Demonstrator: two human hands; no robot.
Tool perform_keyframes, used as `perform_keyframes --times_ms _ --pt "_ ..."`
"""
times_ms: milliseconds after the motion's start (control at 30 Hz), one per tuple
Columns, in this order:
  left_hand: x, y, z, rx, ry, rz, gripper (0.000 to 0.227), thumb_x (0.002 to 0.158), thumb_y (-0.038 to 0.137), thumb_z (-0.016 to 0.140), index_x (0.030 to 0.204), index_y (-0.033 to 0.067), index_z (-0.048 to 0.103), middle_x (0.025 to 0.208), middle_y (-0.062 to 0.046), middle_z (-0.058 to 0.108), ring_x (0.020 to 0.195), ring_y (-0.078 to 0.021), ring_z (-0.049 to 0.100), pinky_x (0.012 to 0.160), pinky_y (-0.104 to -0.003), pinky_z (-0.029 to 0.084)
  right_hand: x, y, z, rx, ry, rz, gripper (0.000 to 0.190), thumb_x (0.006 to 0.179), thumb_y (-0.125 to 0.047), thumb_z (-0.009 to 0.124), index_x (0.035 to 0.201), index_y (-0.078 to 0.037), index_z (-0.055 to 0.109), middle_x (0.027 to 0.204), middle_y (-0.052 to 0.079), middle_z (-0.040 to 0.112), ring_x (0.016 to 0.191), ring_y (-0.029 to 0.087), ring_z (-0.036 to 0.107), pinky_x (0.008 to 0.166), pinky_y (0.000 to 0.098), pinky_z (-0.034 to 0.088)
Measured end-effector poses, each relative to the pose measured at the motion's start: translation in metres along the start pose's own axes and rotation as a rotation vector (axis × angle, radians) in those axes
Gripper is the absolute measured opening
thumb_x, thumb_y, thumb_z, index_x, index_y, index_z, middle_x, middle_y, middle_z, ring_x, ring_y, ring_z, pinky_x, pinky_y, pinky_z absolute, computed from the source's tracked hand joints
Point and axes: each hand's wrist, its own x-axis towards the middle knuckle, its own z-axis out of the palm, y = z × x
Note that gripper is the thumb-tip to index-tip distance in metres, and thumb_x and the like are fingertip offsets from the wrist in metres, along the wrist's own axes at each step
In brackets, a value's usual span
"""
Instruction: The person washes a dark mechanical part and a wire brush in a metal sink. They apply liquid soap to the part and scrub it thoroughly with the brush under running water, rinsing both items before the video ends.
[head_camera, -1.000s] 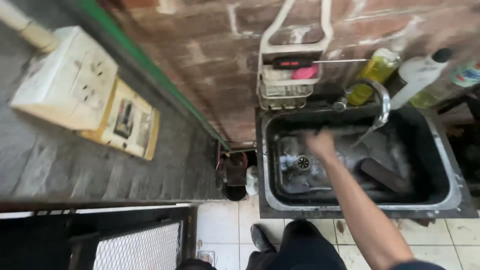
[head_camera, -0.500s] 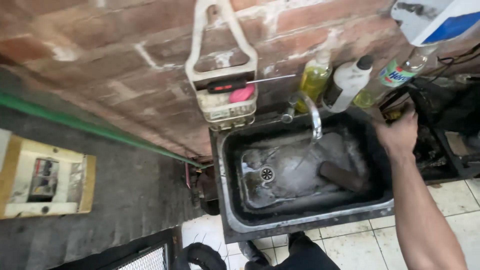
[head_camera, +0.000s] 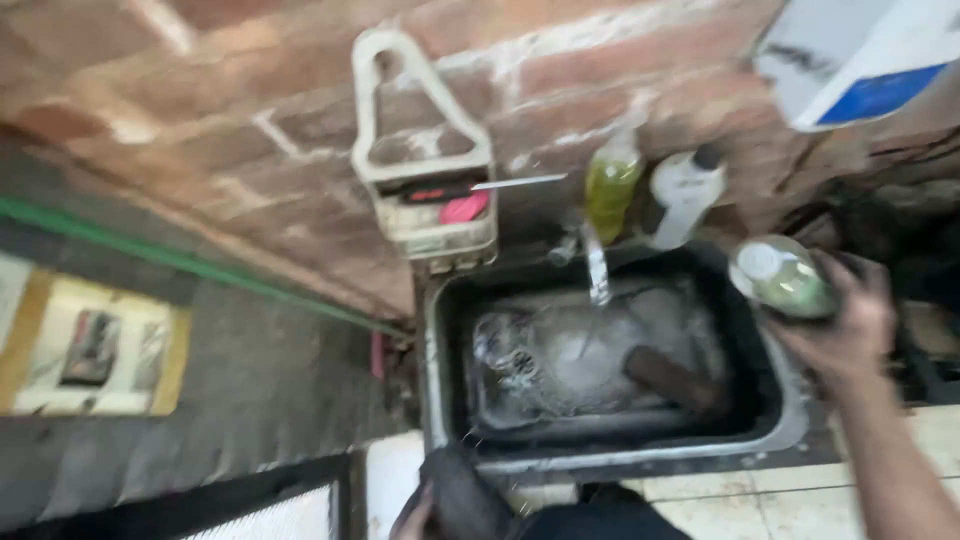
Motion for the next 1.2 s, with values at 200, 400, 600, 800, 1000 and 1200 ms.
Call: perform_keyframes --times_ms 200,400,600,800,1000,1200 --pt "-0.051 0.104 0.171 0.05 0.092 0.018 0.042 0.095 0.021 0.063 0.126 -0.0069 0.064 0.106 -0.013 0.076 0.092 -0.0216 0.073 0.083 -0.035 0.06 0.004 -0.026 -0.04 0.127 -0.436 -0.71 0.08 0.061 -0.011 0.086 0.137 -0.007 0.061 0.13 0.026 0.066 0.117 0.051 0.067 0.105 0.06 0.055" --pt "-0.03 0.13 0.2 0.173 -0.026 0.012 0.041 0.097 0.023 0.065 0.126 -0.006 0.063 0.104 -0.01 0.072 0.088 -0.0196 0.068 0.078 -0.035 0.055 0.025 -0.094 -0.025 0.024 -0.486 -0.866 0.067 0.079 -0.012 0.07 0.144 -0.019 0.056 0.13 0.026 0.064 0.115 0.043 0.068 0.103 0.0494 0.056" --pt "-0.026 0.14 0.211 0.295 -0.091 0.102 0.041 0.098 0.024 0.064 0.127 -0.0049 0.065 0.103 -0.008 0.073 0.089 -0.0159 0.067 0.078 -0.029 0.054 0.071 -0.21 -0.057 -0.631 -0.652 -1.166 0.088 0.074 -0.017 0.063 0.156 -0.042 0.047 0.133 0.017 0.064 0.095 0.033 0.069 0.087 0.0437 0.06" --pt "-0.04 0.157 0.217 0.651 -0.085 0.072 0.042 0.106 0.029 0.063 0.134 -0.0015 0.069 0.099 -0.015 0.073 0.083 -0.0253 0.055 0.069 -0.043 0.042 0.068 -0.22 -0.043 -0.471 -0.48 -1.161 0.086 0.07 -0.023 0.062 0.154 -0.04 0.055 0.123 0.017 0.068 0.093 0.034 0.07 0.087 0.0449 0.058" --pt "-0.026 0.154 0.209 0.595 -0.218 0.122 0.046 0.097 0.028 0.064 0.127 -0.0069 0.067 0.112 -0.013 0.075 0.1 -0.0175 0.067 0.091 -0.029 0.051 0.057 -0.164 -0.015 -0.125 -0.492 -1.016 0.073 0.081 -0.006 0.063 0.149 -0.028 0.052 0.131 0.022 0.061 0.115 0.037 0.067 0.11 0.0469 0.053" --pt "-0.023 0.164 0.217 0.513 -0.172 0.008 0.038 0.104 0.025 0.064 0.123 -0.0064 0.071 0.092 -0.017 0.063 0.073 -0.0289 0.051 0.063 -0.048 0.036 0.038 -0.162 -0.022 -0.174 -0.58 -1.012 0.071 0.084 -0.003 0.06 0.154 -0.019 0.051 0.126 0.019 0.061 0.115 0.031 0.067 0.115 0.044 0.053"
